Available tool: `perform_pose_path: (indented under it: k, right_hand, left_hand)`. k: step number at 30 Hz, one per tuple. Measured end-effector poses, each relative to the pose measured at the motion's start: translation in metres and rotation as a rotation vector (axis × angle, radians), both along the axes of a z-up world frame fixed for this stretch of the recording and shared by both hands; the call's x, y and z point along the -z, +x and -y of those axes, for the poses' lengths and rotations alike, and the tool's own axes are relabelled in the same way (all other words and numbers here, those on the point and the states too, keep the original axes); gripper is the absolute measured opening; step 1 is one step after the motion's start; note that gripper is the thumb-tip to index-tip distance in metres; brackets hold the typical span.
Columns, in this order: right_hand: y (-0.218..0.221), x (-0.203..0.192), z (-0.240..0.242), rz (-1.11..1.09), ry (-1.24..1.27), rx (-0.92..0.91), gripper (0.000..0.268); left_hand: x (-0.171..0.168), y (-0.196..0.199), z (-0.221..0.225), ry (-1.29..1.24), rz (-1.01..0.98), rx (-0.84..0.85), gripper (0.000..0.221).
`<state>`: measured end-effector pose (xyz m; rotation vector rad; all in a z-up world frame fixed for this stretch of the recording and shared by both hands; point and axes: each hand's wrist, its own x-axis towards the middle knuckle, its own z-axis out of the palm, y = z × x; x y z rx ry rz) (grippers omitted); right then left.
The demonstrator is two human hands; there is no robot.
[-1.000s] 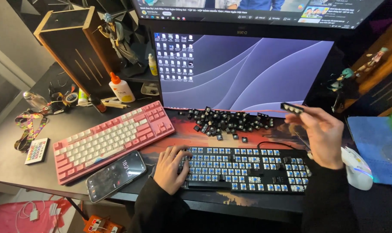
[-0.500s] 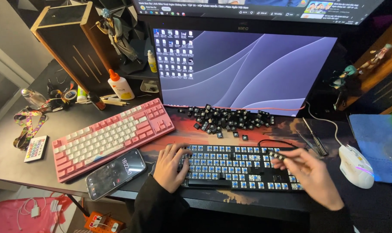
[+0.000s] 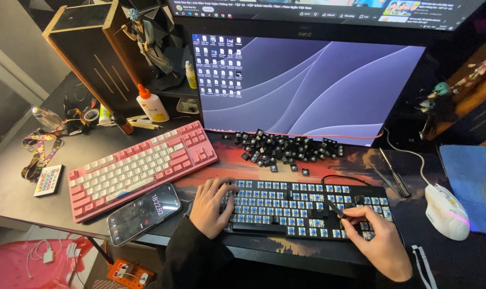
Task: The person is installing black keycaps onto a mechanical keyboard with blue switches.
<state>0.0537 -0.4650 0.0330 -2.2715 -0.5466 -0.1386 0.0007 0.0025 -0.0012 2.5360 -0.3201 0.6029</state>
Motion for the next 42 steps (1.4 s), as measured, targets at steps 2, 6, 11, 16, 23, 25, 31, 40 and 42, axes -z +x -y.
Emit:
perform_pose_path:
  k: [2,6,11,16,23,25,31,40,42]
  right_hand:
    - [-0.001,0.007,0.004,0.005,-0.006,0.020,0.025]
    - [-0.005,0.008,0.010,0.021,0.023,0.026,0.028]
    - [-0.005,0.007,0.014,0.109,-0.013,-0.057,0.023]
    - [-0.006,0.005,0.012,0.148,-0.060,-0.178,0.019]
    - [-0.009,0.000,0.004,0.187,-0.172,-0.217,0.033]
    - [-0.010,0.002,0.002,0.188,-0.226,-0.225,0.044]
    - [-0.009,0.015,0.003,0.222,-0.309,-0.250,0.044]
    - [-0.016,0.013,-0.008,0.328,-0.347,-0.178,0.034]
    - [-0.016,0.008,-0.010,0.357,-0.341,-0.192,0.038]
  left_hand:
    - [-0.001,0.000,0.000,-0.001,-0.002,0.001,0.021]
    - [-0.004,0.000,0.000,0.001,-0.012,0.002,0.020]
    - [-0.004,0.001,0.001,0.015,0.001,0.003,0.019]
    - [-0.003,0.002,0.000,0.022,0.004,-0.001,0.019]
    - [-0.003,0.003,0.001,0.025,0.005,-0.001,0.018]
    - [-0.001,0.001,0.001,0.025,0.002,-0.004,0.018]
    - [0.001,0.001,0.001,0.029,0.007,-0.005,0.018]
    - [-0.001,0.002,0.002,0.016,-0.001,-0.001,0.019]
    - [0.000,0.002,0.001,0.025,-0.001,-0.014,0.018]
